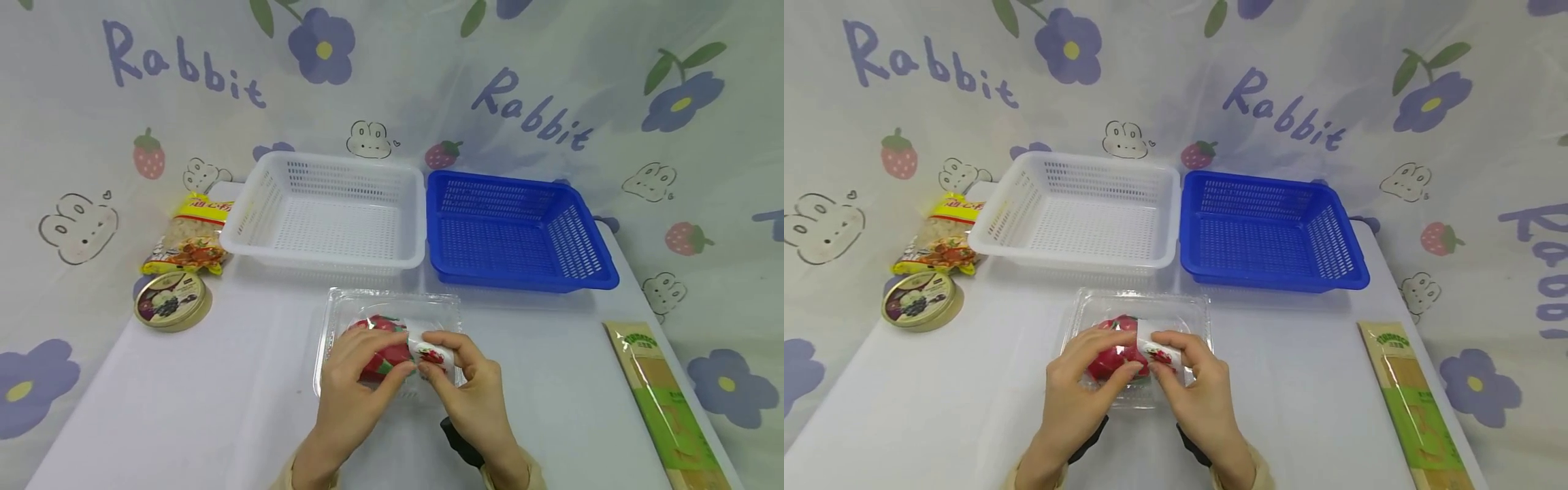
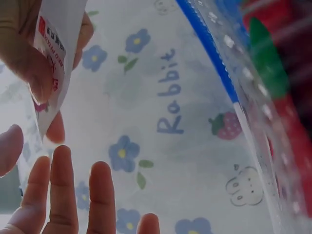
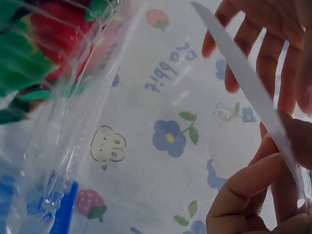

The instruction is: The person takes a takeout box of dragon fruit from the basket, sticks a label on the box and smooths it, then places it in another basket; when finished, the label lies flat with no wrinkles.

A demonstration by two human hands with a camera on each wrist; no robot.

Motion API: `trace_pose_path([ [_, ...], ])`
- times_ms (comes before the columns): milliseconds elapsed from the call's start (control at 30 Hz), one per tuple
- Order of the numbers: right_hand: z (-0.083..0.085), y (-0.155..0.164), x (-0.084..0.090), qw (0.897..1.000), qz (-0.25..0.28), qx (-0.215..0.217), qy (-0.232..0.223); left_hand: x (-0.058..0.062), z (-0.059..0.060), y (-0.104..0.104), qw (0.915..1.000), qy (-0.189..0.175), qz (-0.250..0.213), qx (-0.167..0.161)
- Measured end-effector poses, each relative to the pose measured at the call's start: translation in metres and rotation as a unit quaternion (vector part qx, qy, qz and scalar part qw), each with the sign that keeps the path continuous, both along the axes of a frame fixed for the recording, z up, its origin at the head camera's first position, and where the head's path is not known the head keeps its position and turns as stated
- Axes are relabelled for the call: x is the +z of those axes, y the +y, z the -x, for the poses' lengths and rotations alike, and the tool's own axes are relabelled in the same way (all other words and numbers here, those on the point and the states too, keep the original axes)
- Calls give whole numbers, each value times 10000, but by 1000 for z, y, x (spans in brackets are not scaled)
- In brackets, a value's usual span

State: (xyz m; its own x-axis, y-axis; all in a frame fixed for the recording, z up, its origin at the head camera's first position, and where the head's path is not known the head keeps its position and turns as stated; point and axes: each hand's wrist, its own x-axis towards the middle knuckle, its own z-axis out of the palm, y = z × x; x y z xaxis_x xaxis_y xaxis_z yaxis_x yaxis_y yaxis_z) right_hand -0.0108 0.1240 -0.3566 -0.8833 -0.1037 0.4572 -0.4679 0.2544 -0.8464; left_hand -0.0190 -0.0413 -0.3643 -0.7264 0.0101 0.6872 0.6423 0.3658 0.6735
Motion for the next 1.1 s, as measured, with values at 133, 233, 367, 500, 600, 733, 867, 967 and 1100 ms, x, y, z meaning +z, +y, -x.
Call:
trace_pose_path([
  [133, 0, -4, -1, 9999, 0, -27, 146, 0, 4, 5, 9999, -63, -48, 100],
  [233, 0, -6, -2, 9998, -8, -85, 155, -1, 6, 8, 9997, -118, -137, 148],
  [367, 0, -8, -3, 9998, -73, -139, 150, -2, 9, 11, 9996, -59, -223, 163],
  [500, -1, -9, -4, 9998, -73, -112, 113, -4, 11, 12, 9993, 118, -259, 240],
  [600, -1, -8, -4, 9999, -93, -80, 48, -5, 11, 12, 9990, 217, -237, 325],
  [733, -2, -8, -5, 9999, -131, -53, -60, -6, 11, 12, 9992, 130, -222, 319],
  [867, -1, -6, -5, 9999, -141, 35, -93, -7, 11, 13, 9995, -53, -206, 242],
  [967, -1, -5, -6, 9998, -131, 146, -74, -8, 11, 13, 9995, -144, -185, 201],
  [1100, -2, -1, -7, 9990, -12, 433, -120, -9, 11, 14, 9997, -103, -150, 145],
])
